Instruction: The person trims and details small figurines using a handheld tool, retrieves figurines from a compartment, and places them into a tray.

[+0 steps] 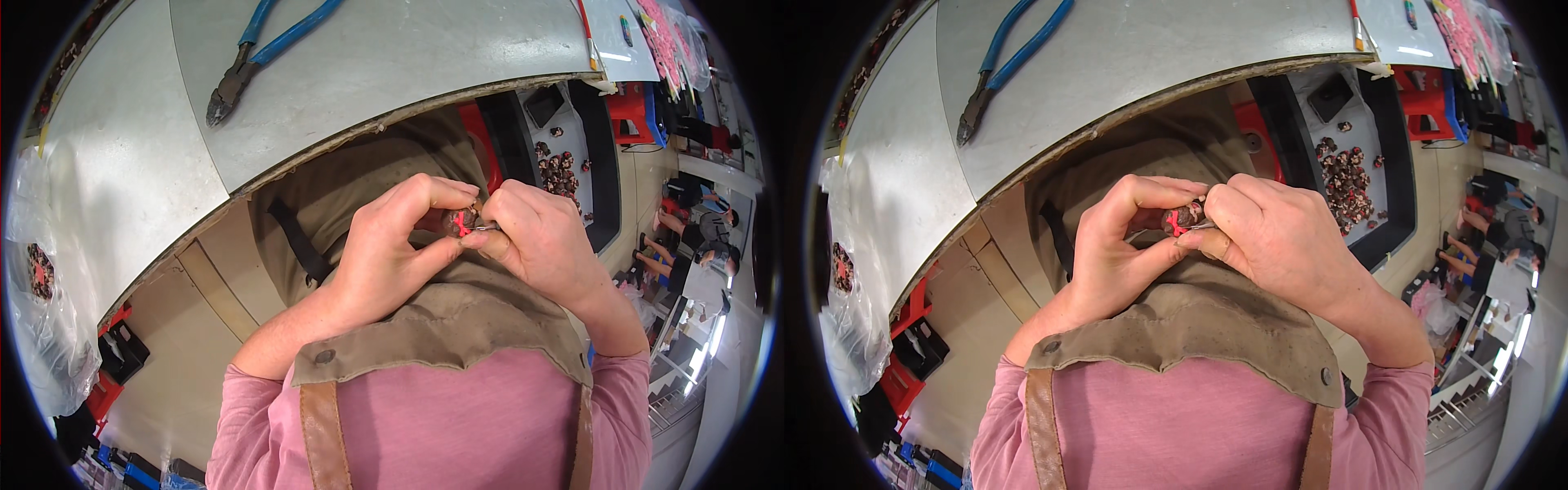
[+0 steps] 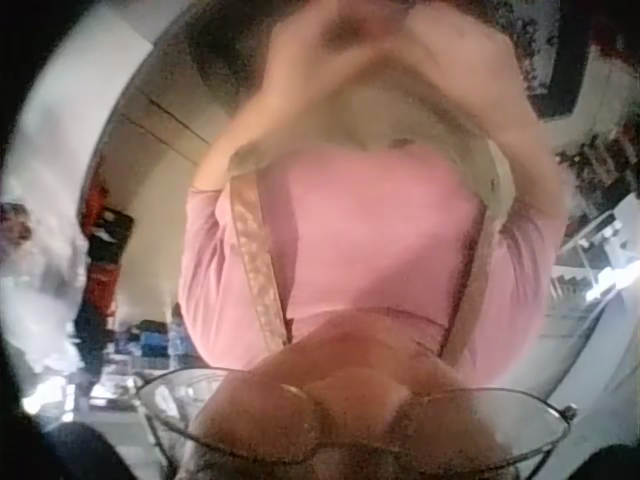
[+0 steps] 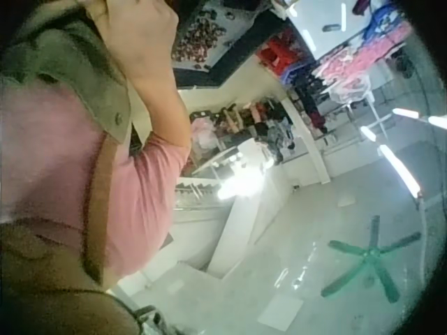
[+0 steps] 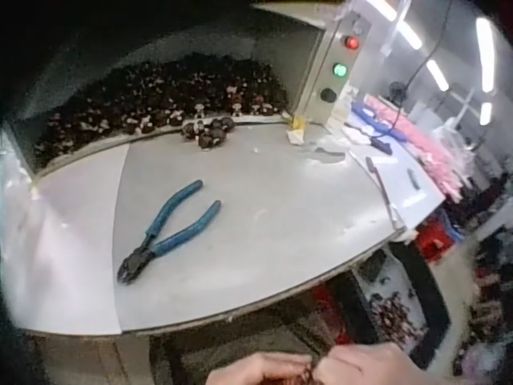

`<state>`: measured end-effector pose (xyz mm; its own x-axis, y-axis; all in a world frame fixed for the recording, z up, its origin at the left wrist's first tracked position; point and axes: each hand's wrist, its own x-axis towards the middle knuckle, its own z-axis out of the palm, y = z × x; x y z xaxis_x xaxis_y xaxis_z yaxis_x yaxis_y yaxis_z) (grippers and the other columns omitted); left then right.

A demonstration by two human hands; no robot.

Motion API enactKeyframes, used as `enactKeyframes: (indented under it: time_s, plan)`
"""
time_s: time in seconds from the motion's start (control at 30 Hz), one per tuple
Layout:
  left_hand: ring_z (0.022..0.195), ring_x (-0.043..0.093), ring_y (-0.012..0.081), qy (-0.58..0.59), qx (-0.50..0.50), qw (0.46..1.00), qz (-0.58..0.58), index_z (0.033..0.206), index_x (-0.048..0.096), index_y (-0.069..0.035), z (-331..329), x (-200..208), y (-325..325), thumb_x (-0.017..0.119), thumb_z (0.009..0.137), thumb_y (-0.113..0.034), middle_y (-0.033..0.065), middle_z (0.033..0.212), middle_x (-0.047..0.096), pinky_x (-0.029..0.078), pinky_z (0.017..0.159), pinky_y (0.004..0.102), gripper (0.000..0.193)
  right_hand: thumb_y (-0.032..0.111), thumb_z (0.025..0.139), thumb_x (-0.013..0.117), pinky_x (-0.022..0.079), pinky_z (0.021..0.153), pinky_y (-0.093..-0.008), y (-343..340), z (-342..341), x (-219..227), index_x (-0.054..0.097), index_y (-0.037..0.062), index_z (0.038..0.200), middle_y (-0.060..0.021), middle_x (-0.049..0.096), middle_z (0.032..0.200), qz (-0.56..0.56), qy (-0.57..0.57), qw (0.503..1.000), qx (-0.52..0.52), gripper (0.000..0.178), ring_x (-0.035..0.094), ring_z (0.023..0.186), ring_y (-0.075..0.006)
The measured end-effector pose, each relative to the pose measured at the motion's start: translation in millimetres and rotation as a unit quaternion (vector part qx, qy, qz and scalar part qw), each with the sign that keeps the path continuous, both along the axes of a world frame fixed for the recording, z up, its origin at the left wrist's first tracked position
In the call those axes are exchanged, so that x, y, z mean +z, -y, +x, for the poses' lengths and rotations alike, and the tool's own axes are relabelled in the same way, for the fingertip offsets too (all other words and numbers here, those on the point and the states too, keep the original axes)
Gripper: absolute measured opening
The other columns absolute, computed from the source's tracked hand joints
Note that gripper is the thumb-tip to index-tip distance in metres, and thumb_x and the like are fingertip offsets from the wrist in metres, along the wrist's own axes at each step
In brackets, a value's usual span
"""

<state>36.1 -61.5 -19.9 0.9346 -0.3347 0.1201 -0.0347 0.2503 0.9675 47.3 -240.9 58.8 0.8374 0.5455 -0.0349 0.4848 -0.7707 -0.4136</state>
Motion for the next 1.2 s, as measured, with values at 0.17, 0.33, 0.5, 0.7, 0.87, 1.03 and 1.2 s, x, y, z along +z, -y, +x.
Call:
enactKeyframes:
  time_s: [0.17,0.33,0.5,0.7,0.87,1.03,1.2]
  plan:
    - [0.096,0.066,0.0187,-0.005,-0.002,1.0,0.01,0.104,0.058,-0.002,-0.2,1.5,-0.5,0.071,0.078,0.004,0.0109,0.111,0.064,0.058,0.078,0.0287,0.03,0.033,0.081,0.071,0.042,0.051,-0.0367,0.4,1.1,3.1,0.052,0.0064,0.078,-0.0082,0.05,0.07,-0.024,-0.003,1.0,0.014,0.033,0.055,0.059,-0.0263]
    - [0.095,0.066,0.0187,-0.011,-0.001,1.0,0.003,0.104,0.058,-0.002,-0.6,2.2,0.0,0.072,0.078,0.003,0.0108,0.111,0.064,0.058,0.078,0.0286,0.03,0.034,0.082,0.071,0.043,0.051,-0.0367,0.0,-1.0,1.5,0.052,0.0065,0.078,-0.0077,0.05,0.07,-0.003,-0.002,1.0,-0.001,0.033,0.055,0.059,-0.0262]
    - [0.095,0.066,0.0185,-0.001,0.004,1.0,0.01,0.104,0.058,-0.002,-0.7,1.8,0.2,0.072,0.078,0.003,0.0106,0.111,0.064,0.058,0.078,0.0285,0.03,0.035,0.082,0.07,0.043,0.051,-0.0366,0.3,0.4,1.9,0.053,0.0065,0.078,-0.0074,0.051,0.07,-0.013,-0.004,1.0,0.002,0.033,0.055,0.059,-0.0262]
    - [0.095,0.066,0.0184,-0.023,-0.005,1.0,0.003,0.104,0.058,-0.002,-0.8,2.9,-0.5,0.072,0.078,0.003,0.0106,0.11,0.064,0.058,0.077,0.0286,0.03,0.036,0.082,0.07,0.043,0.051,-0.0362,0.6,0.6,2.8,0.052,0.0066,0.078,-0.0076,0.05,0.07,-0.03,-0.003,0.999,0.017,0.035,0.055,0.059,-0.0262]
    - [0.093,0.066,0.0179,-0.01,-0.001,1.0,0.003,0.104,0.058,-0.002,-0.7,2.6,-0.3,0.072,0.078,0.003,0.0102,0.109,0.064,0.057,0.077,0.0286,0.03,0.036,0.082,0.07,0.042,0.05,-0.0363,0.2,-0.3,1.1,0.052,0.0067,0.077,-0.0075,0.05,0.069,-0.01,-0.002,1.0,-0.002,0.035,0.055,0.059,-0.0258]
    - [0.092,0.066,0.0177,-0.01,-0.003,1.0,0.003,0.104,0.058,-0.001,-2.0,1.3,-0.1,0.072,0.078,0.003,0.01,0.109,0.064,0.057,0.077,0.0284,0.03,0.035,0.081,0.071,0.042,0.05,-0.0362,0.3,-0.8,3.1,0.052,0.0068,0.078,-0.0077,0.051,0.07,-0.032,-0.007,0.999,0.009,0.034,0.055,0.059,-0.0256]
    - [0.094,0.066,0.0182,-0.013,-0.006,1.0,0.0,0.104,0.058,-0.001,-1.6,1.3,-0.6,0.071,0.078,0.004,0.0104,0.11,0.064,0.057,0.077,0.0287,0.03,0.035,0.081,0.071,0.042,0.05,-0.0362,0.0,-1.1,2.5,0.053,0.0067,0.078,-0.0076,0.05,0.069,-0.021,-0.001,1.0,0.008,0.034,0.055,0.059,-0.0255]
